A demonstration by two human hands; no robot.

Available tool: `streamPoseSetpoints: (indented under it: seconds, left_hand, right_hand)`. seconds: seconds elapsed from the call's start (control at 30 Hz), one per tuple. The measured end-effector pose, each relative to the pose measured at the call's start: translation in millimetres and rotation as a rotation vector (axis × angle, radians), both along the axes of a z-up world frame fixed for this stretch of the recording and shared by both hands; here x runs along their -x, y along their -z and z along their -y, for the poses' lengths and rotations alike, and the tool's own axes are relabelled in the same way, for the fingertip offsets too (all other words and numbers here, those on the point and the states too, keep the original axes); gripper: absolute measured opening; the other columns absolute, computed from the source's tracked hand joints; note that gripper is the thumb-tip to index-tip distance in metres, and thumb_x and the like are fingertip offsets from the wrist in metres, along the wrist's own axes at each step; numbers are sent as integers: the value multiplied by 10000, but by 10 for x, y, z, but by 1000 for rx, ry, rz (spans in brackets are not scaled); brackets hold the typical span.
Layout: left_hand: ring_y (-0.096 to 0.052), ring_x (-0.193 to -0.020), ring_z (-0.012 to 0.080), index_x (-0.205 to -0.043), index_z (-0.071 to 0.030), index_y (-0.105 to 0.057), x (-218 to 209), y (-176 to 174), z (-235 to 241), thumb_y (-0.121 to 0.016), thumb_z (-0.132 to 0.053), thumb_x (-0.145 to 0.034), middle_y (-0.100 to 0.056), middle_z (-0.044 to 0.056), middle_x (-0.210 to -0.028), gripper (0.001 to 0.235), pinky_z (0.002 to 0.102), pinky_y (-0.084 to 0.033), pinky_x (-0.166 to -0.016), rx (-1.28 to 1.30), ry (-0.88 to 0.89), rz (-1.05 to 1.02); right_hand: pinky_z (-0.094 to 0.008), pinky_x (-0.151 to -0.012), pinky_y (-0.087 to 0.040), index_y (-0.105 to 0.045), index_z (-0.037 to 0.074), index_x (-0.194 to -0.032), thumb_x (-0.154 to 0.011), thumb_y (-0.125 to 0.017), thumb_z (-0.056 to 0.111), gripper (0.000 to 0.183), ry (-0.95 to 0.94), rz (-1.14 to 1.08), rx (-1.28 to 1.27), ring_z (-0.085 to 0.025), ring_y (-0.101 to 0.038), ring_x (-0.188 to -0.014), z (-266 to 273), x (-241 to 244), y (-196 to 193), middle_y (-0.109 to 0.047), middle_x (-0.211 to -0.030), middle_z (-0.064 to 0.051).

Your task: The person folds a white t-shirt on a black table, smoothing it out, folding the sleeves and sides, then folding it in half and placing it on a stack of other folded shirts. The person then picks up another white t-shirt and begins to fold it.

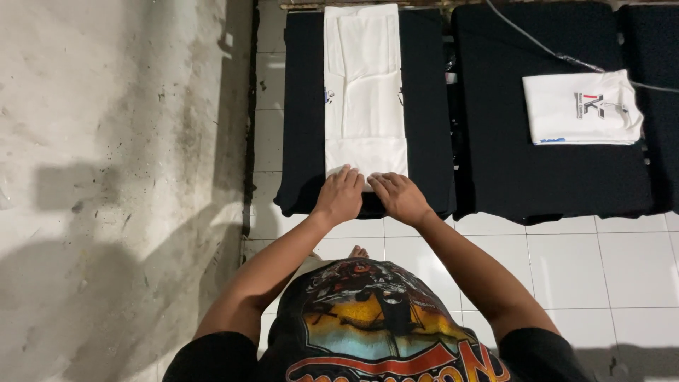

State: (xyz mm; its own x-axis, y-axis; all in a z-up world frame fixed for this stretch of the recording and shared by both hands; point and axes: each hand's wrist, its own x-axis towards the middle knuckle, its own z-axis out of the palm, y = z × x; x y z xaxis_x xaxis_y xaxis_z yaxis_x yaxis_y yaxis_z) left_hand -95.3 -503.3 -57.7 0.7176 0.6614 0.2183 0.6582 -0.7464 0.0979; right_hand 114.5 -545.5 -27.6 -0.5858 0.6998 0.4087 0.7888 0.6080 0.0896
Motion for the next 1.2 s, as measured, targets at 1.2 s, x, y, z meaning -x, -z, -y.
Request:
streamPoseSetpoints:
  seconds: [1.2]
  left_hand:
    - [-459,-1425,341,-1410,-89,-593,691,-176,-564,-660,-352,-961,-544,138,-1504,525,480,-336,-1214,90,312,385]
  right_hand:
    - [-532,-1093,-499,-740,88,-1075,-898,-709,106,180,-96,-587,294,-365,-688,-1179,-394,-447,-447,-771,-1163,-114]
